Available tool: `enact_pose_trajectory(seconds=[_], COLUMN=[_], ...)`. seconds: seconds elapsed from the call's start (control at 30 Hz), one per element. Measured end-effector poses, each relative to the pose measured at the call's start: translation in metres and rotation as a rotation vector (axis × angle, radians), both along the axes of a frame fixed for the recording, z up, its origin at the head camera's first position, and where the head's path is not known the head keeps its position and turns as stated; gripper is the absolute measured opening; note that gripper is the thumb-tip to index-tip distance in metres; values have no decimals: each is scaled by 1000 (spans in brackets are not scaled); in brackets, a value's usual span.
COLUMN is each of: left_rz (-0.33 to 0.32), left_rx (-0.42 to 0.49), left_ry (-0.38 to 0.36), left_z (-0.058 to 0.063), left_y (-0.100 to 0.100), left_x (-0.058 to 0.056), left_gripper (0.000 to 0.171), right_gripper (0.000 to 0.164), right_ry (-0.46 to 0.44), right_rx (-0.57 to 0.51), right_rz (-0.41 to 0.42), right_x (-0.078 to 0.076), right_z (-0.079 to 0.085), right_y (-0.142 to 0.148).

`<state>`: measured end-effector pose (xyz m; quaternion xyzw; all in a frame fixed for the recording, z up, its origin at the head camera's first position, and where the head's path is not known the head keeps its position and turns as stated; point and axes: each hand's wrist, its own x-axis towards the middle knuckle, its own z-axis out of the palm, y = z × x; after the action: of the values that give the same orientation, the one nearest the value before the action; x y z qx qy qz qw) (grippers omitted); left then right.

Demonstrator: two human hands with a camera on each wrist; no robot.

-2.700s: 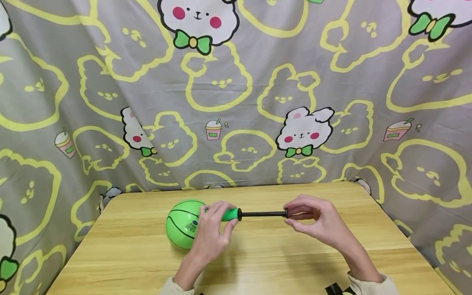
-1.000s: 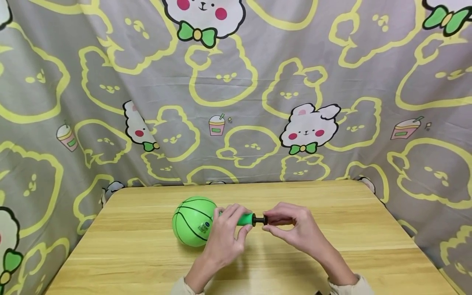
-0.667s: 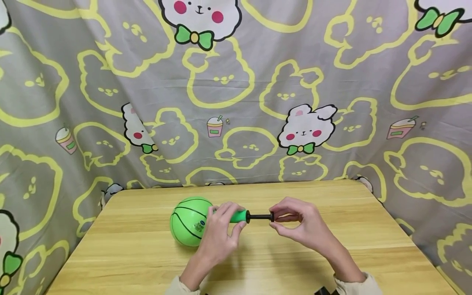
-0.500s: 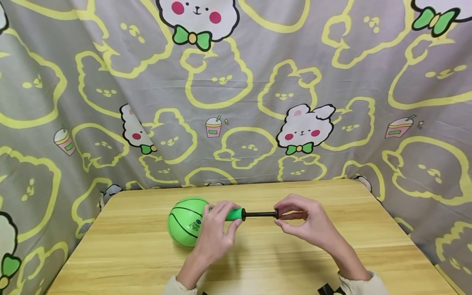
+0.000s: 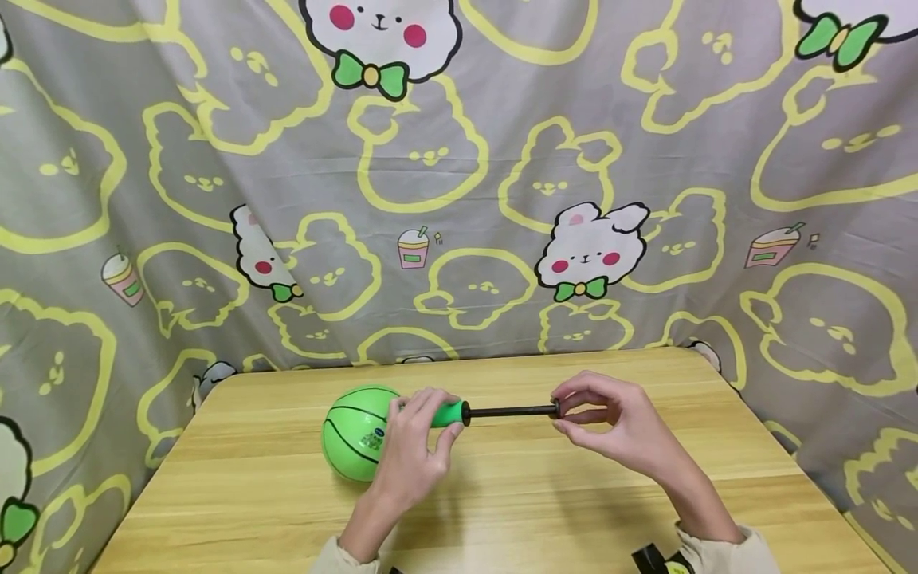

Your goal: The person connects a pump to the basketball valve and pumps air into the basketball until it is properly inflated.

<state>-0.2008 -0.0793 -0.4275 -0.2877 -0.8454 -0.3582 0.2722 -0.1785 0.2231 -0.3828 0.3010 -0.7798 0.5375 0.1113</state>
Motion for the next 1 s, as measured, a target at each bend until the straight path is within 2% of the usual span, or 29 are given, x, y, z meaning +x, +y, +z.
enact_pose_trajectory(seconds=[0.23, 0.53, 0.73, 1.0], left_rz=[5, 11, 5, -12], left_rx=[-4, -16, -24, -51], left_ry=[5, 22, 32, 23], left_z=[0, -2, -2, -4], left_y=[3, 7, 12, 18], left_x=[1, 2, 5, 10], left_gripper=[22, 22, 23, 22], right_gripper=[33, 33, 34, 32], right_ry=[8, 145, 129, 183], right_rx=[-15, -41, -60, -81], right_rz=[-24, -32, -27, 7], right_x=[1, -3, -5, -6], right_z=[-1, -8, -13, -23], right_y=[-3, -19, -29, -45])
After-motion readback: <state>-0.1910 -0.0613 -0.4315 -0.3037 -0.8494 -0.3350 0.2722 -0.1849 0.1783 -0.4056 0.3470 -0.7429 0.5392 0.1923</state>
